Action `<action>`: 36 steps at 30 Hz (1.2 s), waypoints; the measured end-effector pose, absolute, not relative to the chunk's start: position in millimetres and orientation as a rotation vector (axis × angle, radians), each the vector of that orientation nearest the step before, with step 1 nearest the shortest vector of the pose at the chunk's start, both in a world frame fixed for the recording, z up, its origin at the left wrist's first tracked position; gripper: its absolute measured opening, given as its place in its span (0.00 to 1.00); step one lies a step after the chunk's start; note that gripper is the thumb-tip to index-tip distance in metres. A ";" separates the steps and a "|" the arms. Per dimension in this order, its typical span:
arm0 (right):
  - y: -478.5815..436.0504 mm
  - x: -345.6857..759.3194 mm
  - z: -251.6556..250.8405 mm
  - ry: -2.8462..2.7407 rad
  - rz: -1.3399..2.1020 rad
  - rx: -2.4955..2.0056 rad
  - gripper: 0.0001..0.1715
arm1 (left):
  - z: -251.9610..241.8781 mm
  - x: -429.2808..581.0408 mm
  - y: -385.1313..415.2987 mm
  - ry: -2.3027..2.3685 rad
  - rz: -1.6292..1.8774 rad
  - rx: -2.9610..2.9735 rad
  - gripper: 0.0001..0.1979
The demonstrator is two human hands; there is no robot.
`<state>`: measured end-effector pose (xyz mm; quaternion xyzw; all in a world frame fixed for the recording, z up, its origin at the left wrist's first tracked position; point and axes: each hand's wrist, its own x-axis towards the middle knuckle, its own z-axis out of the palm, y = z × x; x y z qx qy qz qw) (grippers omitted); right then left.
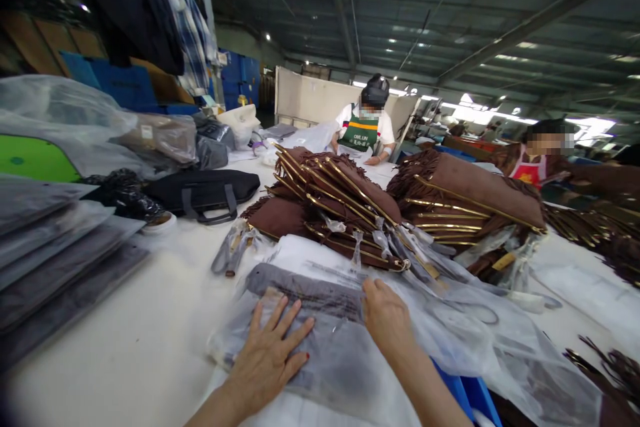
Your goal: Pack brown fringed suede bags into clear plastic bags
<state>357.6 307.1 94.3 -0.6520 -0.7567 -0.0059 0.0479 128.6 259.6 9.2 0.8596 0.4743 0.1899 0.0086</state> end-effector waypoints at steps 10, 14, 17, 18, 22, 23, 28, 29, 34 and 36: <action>241.3 310.5 -8.9 -2.265 -0.808 -1.402 0.31 | 24.3 121.0 261.0 1.492 0.517 2.610 0.23; 243.6 312.2 -4.3 -2.244 -0.777 -1.411 0.33 | 34.5 84.8 258.0 1.555 0.822 2.699 0.26; 242.8 311.9 -3.0 -2.232 -0.727 -1.446 0.33 | 35.2 57.1 259.8 1.976 1.032 2.092 0.27; 242.5 312.2 -4.0 -2.230 -0.716 -1.450 0.33 | 32.9 50.5 262.2 2.047 1.014 1.857 0.25; 242.1 314.9 -11.2 -2.245 -0.677 -1.433 0.31 | 17.9 39.6 275.1 2.037 0.869 1.556 0.08; 241.9 315.1 -12.6 -2.248 -0.643 -1.442 0.31 | 15.0 39.7 277.5 2.047 0.851 1.542 0.08; 242.3 308.6 1.1 -2.174 -0.148 -1.594 0.34 | 17.4 43.8 278.4 2.159 0.717 1.498 0.09; 242.7 308.5 10.3 -2.138 0.029 -1.617 0.34 | 20.2 44.3 276.9 2.166 0.680 1.502 0.09; 232.6 350.4 76.5 -1.908 0.359 -1.692 0.28 | 29.4 41.8 273.1 2.126 0.546 1.560 0.11; 212.3 385.5 100.1 -1.776 0.304 -1.781 0.28 | 29.3 39.3 275.8 2.108 0.502 1.568 0.13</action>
